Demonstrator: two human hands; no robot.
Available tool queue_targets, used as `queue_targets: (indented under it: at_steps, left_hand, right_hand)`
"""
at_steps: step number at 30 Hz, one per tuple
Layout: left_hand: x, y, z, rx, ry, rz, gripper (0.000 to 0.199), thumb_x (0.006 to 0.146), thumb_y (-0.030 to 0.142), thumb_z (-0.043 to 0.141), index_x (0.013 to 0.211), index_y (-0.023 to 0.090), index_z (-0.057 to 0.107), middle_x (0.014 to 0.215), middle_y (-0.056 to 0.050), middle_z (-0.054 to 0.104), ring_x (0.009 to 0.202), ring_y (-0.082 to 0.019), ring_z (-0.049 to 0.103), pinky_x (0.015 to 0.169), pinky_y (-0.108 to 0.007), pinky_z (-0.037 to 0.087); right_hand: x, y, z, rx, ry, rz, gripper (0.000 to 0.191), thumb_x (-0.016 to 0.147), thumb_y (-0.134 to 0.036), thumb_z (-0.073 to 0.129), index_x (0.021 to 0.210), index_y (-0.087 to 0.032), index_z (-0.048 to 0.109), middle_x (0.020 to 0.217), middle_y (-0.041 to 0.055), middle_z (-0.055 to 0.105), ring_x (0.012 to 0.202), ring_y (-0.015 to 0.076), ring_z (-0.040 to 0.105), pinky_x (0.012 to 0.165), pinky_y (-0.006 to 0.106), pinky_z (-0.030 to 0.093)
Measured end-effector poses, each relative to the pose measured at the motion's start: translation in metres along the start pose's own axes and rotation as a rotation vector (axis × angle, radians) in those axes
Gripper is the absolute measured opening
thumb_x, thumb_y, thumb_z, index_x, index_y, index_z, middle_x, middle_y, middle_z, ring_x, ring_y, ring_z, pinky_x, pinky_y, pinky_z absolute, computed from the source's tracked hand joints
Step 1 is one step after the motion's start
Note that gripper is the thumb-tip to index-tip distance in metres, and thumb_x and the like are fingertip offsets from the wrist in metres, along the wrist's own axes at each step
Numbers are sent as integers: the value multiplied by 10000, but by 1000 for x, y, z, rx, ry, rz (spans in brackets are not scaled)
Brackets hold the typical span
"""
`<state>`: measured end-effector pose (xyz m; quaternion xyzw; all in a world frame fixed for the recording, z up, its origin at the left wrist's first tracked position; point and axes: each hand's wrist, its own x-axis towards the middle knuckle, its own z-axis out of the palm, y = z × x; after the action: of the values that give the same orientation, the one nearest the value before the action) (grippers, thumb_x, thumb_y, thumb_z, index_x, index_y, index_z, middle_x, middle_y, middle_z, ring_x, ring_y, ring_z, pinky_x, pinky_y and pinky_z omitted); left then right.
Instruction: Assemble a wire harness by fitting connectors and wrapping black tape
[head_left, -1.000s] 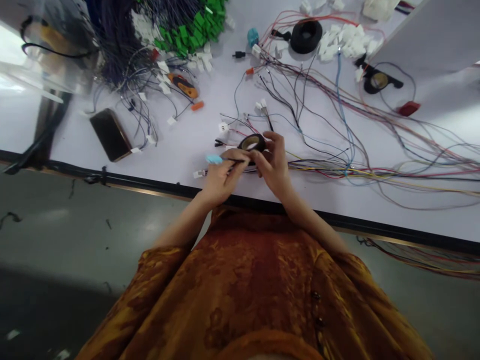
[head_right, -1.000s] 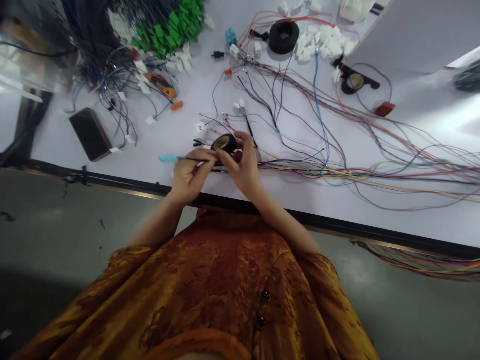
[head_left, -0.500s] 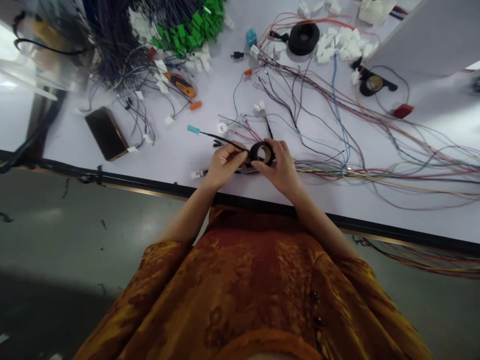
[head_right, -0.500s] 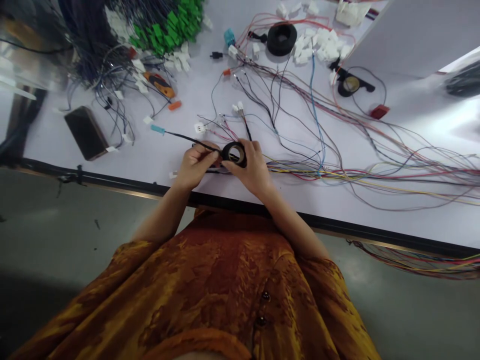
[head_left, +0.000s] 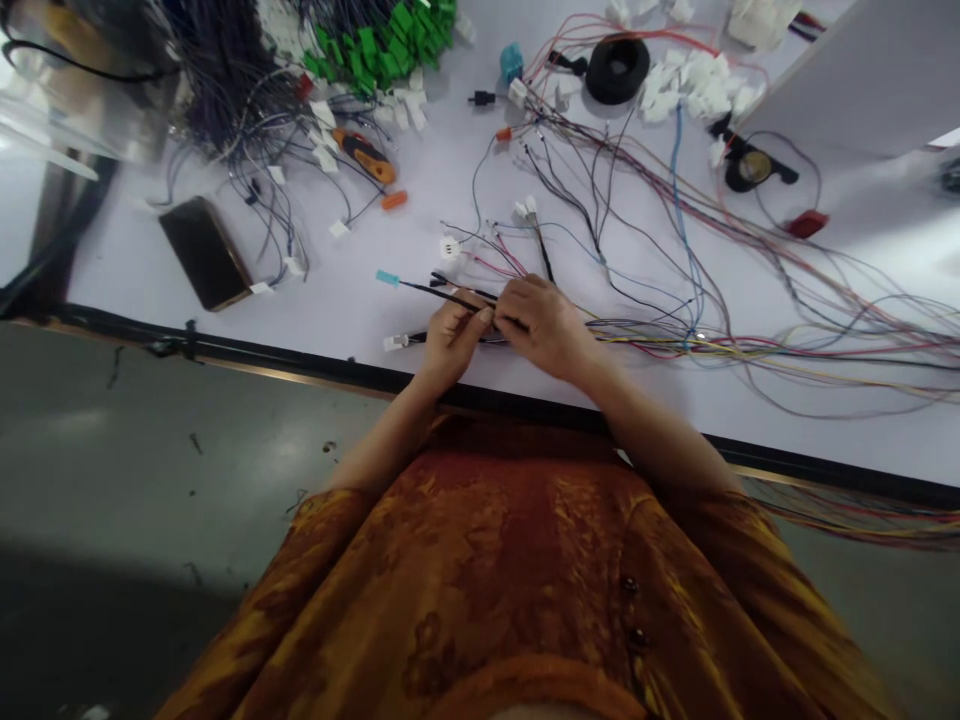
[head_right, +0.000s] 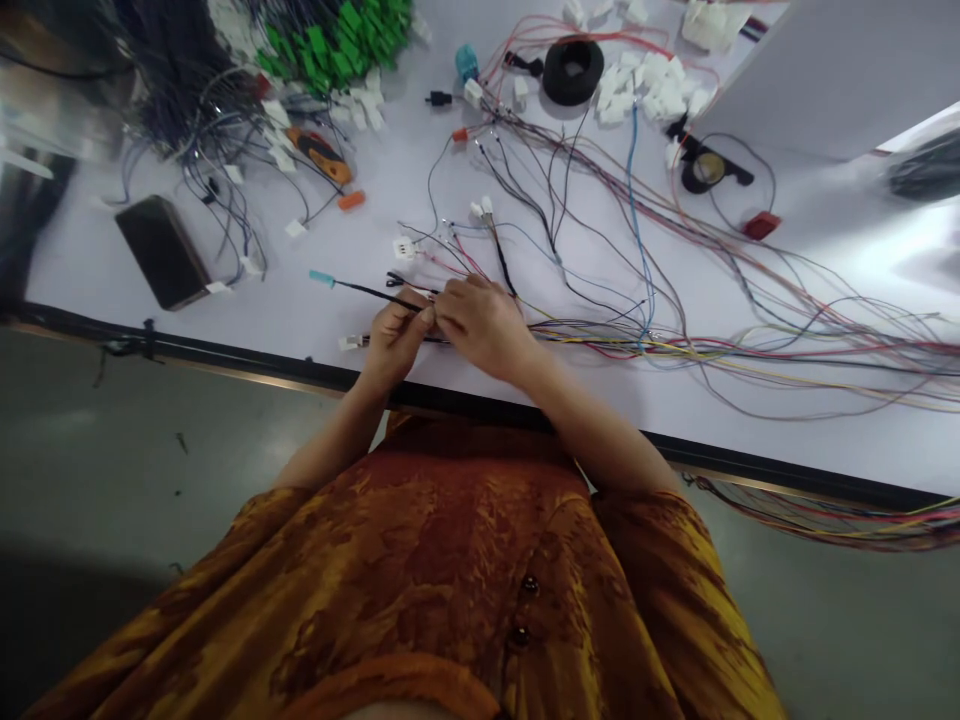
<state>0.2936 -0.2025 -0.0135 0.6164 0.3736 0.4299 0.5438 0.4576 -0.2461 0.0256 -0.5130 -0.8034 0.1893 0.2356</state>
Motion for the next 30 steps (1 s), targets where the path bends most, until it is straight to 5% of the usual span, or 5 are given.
queue_targets:
  at_steps: [5, 12, 17, 23, 30]
  left_hand:
    - [1, -9, 0, -74, 97, -160, 415, 847, 575, 725, 742, 201, 579, 571, 37, 553, 515, -87, 489, 519, -235, 421]
    - [-6, -2, -17, -389, 26, -376, 405, 716, 531, 858, 833, 180, 695, 624, 27, 612, 514, -69, 552, 471, -191, 430]
    - [-12, 0, -34, -377, -15, -287, 305, 749, 469, 855, 858, 209, 736, 597, 28, 614, 536, -72, 560, 518, -187, 455]
    - [-15, -5, -43, -229, 45, -193, 218, 782, 375, 824, 837, 181, 742, 675, -3, 707, 558, -94, 642, 558, -207, 530]
    - [-15, -2, -35, -72, 286, -305, 343, 758, 414, 796, 623, 161, 608, 508, 19, 634, 384, -81, 555, 380, -177, 443]
  right_hand:
    - [-28, -48, 28, -102, -117, -330, 255, 1007, -175, 407, 918, -239, 637, 937, 28, 669, 898, 201, 569, 870, 395, 449]
    - [-63, -8, 16, -202, -238, 156, 293, 945, -436, 614, 873, -155, 656, 993, 142, 664, 942, 281, 574, 840, 423, 428]
    - [-27, 2, 5, 210, 134, 212, 309, 1031, -377, 441, 970, -196, 685, 1063, 101, 702, 1002, 229, 627, 893, 365, 459]
    - [23, 23, 14, 440, -174, 106, 381, 1010, -422, 490, 776, -192, 683, 680, -22, 620, 653, 125, 549, 653, 261, 382]
    - [17, 11, 39, -83, -147, 68, 274, 1033, -276, 453, 883, -218, 675, 945, 62, 695, 764, 177, 620, 577, 296, 374]
